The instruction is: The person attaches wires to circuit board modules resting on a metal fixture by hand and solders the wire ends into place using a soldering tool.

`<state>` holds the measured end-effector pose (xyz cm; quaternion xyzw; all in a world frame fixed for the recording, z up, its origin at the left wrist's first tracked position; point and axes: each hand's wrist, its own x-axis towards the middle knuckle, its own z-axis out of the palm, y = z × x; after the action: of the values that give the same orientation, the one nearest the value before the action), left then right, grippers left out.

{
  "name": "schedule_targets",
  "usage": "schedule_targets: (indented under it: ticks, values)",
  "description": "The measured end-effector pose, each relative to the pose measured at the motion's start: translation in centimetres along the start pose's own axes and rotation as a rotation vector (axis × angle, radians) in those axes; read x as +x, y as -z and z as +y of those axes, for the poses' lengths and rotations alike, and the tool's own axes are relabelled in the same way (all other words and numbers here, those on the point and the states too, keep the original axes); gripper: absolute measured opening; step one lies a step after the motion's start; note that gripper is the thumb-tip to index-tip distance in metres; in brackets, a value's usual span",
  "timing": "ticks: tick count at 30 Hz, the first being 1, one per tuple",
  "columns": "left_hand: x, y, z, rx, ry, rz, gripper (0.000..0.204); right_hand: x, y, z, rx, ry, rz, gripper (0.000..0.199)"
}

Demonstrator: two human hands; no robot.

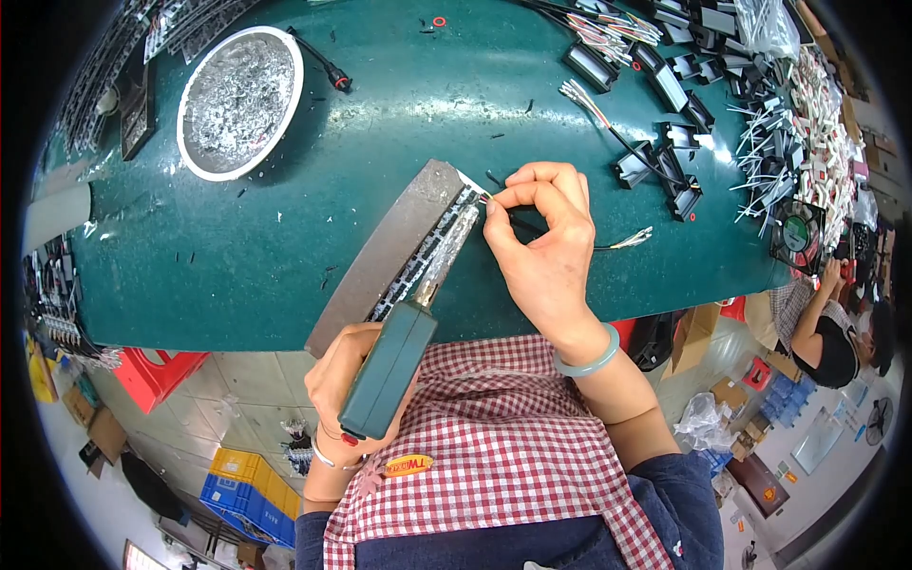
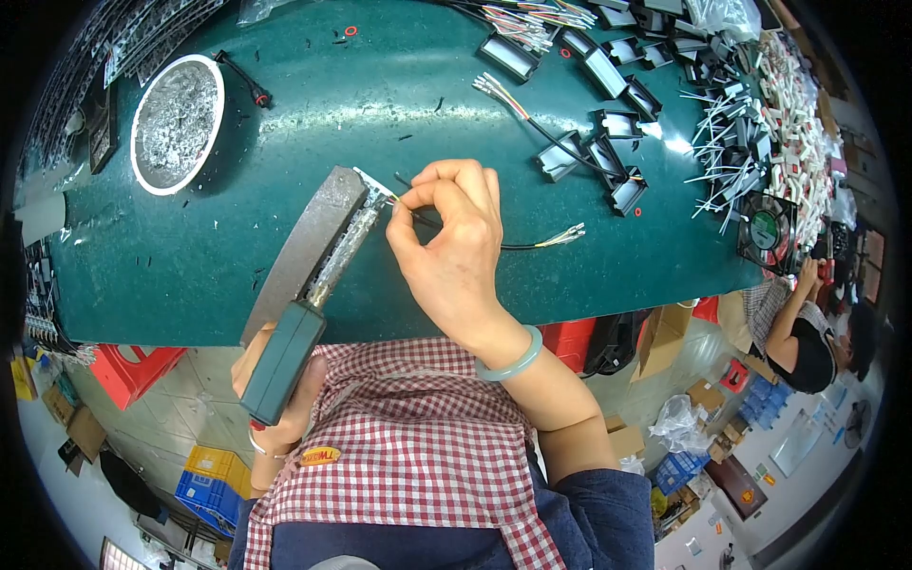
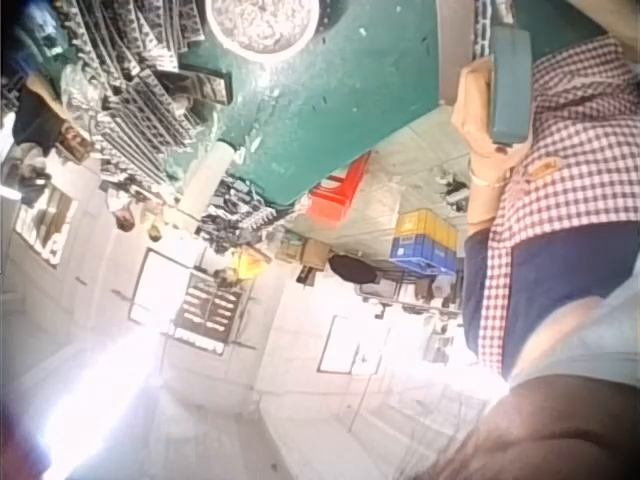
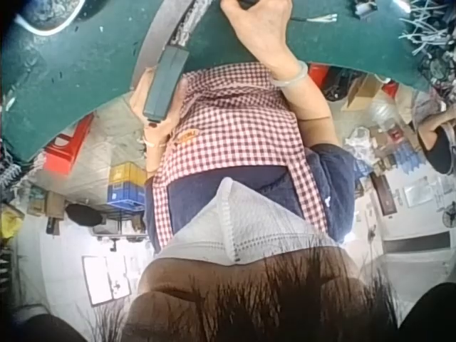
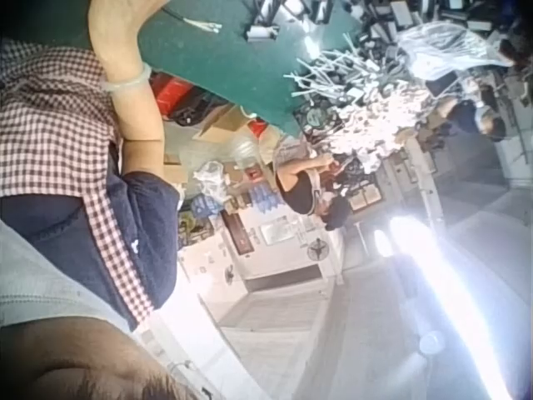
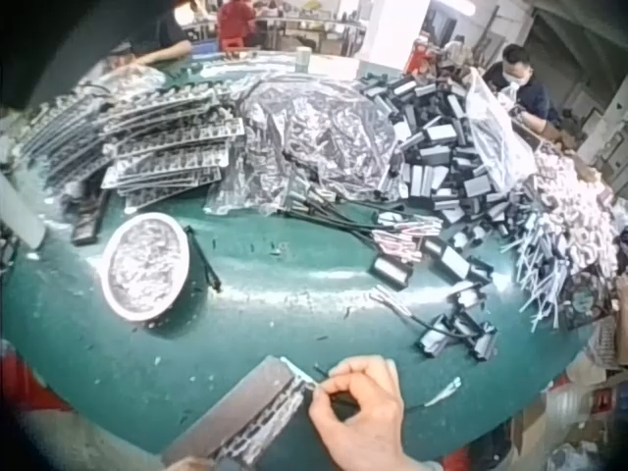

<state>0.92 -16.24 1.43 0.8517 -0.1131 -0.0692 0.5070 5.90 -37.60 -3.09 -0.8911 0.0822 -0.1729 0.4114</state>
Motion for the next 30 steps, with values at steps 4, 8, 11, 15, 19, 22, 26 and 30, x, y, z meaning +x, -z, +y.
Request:
schedule_targets:
  ticks: [4,8,11,15,19,22,26,30]
  values:
    - [-0.5,0.4,-0.5,0.052,-0.04,-0.023,0.024,0.1,0.0,-0.1,-0.002,0.0,-0.001,0.013]
    - [-1.5,0.8,-0.8,0.061,-0.138,0.066,0.03,0.1,0.1,0.0,-0.003,-0.005,-0.009,0.013]
    - [-2.0,0.7,-0.9,-0.015,-0.019,0.112,0.033,0.0,0.1,0.0,-0.001,-0.005,-0.009,0.014]
    - [-2.6,0.5,-1.2,-0.014,0.065,0.091,0.034,0.0,0.1,0.1,0.046,-0.029,-0.012,0.013]
    - [-1.8,0.5,-0.8,0.029,-0.003,0.082,0.032,-0.2,0.5,-0.1,0.075,-0.085,-0.038,0.008]
    - [-1.5,0.5,-0.9,0.039,-0.047,0.073,0.031,-0.1,0.6,0.0,0.088,-0.065,-0.064,0.008]
    - [-1.1,0.5,-0.7,0.033,-0.056,0.039,0.031,0.0,0.8,0.0,0.075,-0.042,-0.111,0.009]
    - [-1.4,0.5,-0.6,-0.011,-0.015,0.076,0.031,-0.1,0.7,0.3,0.012,0.056,-0.117,0.012]
